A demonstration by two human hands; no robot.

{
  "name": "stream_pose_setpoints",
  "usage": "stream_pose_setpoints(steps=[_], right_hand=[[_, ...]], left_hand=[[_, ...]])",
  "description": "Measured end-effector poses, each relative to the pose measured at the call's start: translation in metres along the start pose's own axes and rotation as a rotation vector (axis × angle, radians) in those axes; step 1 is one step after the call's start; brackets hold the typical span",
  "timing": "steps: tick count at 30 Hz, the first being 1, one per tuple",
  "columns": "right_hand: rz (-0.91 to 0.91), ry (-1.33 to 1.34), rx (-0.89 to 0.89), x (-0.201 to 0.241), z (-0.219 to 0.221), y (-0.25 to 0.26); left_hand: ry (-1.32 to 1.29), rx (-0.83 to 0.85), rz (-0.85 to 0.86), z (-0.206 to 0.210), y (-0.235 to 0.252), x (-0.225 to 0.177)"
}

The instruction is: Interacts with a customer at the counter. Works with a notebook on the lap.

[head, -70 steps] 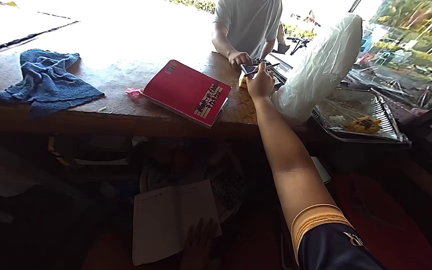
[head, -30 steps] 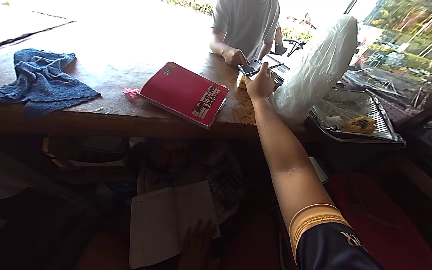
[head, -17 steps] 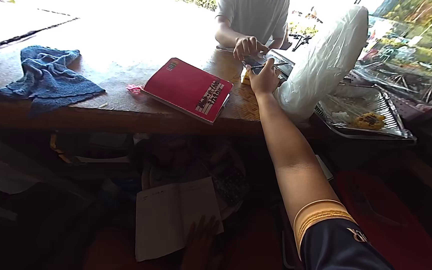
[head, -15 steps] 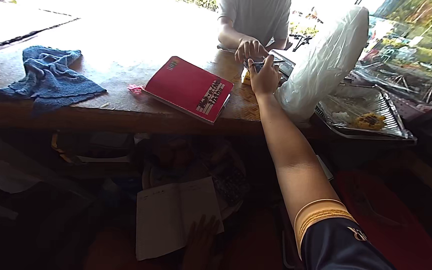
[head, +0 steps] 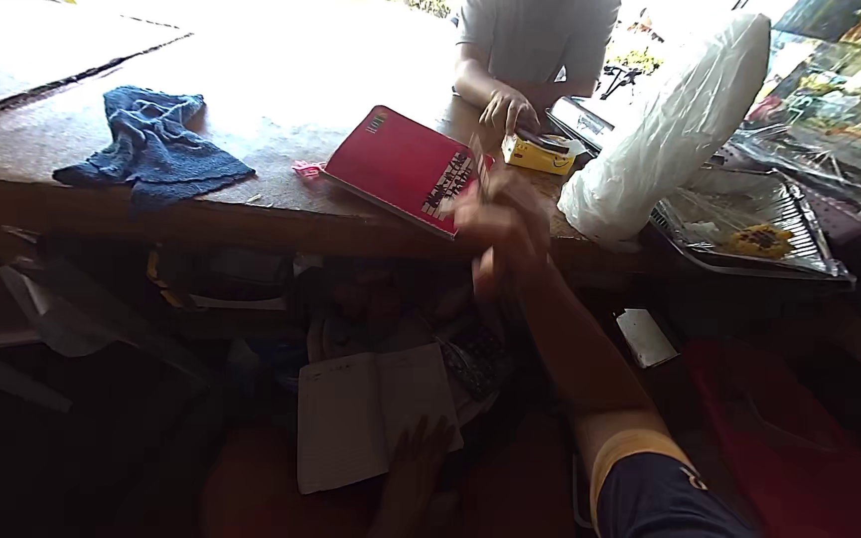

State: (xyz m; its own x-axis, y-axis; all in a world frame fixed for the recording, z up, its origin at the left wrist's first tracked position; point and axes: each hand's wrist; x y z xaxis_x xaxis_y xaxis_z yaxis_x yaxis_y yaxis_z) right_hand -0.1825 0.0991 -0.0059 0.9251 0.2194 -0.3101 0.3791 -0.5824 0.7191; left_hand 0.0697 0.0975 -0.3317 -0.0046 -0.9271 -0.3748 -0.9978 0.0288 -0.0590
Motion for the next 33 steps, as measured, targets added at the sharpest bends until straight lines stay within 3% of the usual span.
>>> stream_pose_setpoints(steps=[3, 7, 8, 10, 13, 16, 21, 25, 27, 29, 31, 33], right_hand=[[-0.049, 0.099, 0.078, 0.097, 0.005, -0.046], [0.198, 0.123, 0.115, 0.15, 0.027, -0.111], [0.29, 0.112, 0.126, 0.156, 0.03, -0.127], [0.463, 0.071, 0.152, 0.163, 0.03, -0.155], [0.656, 0.08, 0.189, 0.168, 0.016, -0.185], [0.709, 0.094, 0.168, 0.166, 0.001, -0.206], [0.795, 0.104, -0.019, 0.163, -0.009, -0.217], [0.822, 0.14, -0.107, 0.163, 0.015, -0.215], [0.836, 0.152, -0.071, 0.169, 0.033, -0.21], [0.846, 0.16, 0.004, 0.176, 0.056, -0.206], [0.889, 0.195, 0.097, 0.184, 0.08, -0.198], [0.988, 0.436, 0.274, 0.191, 0.099, -0.186]], left_hand=[[0.025, 0.043, -0.025, -0.02, -0.001, -0.008], [-0.083, 0.114, -0.02, -0.051, 0.003, -0.012], [-0.153, 0.231, -0.035, -0.059, 0.007, -0.01], [-0.241, 0.304, -0.049, -0.068, 0.019, -0.002], [-0.203, 0.21, -0.068, -0.066, 0.038, 0.016], [-0.161, 0.141, -0.096, -0.063, 0.057, 0.025], [-0.101, 0.057, -0.118, -0.037, 0.07, 0.033], [-0.001, -0.008, -0.104, -0.019, 0.067, 0.039], [0.004, 0.005, -0.093, -0.019, 0.068, 0.04], [-0.086, 0.129, -0.104, -0.031, 0.068, 0.041], [-0.347, 0.256, -0.11, -0.055, 0.068, 0.044], [-0.708, 0.179, -0.101, -0.07, 0.065, 0.05]])
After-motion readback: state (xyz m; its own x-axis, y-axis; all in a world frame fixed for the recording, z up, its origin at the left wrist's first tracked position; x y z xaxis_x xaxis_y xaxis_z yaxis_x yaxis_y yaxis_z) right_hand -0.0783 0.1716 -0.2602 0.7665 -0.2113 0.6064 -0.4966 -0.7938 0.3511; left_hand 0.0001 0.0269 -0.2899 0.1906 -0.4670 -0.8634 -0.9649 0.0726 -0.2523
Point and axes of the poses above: each hand's wrist, its own y-axis towards the middle knuckle, its own z-axis out of the palm, x = y × z, and after that the axes turned 15 degrees about x, right-handed
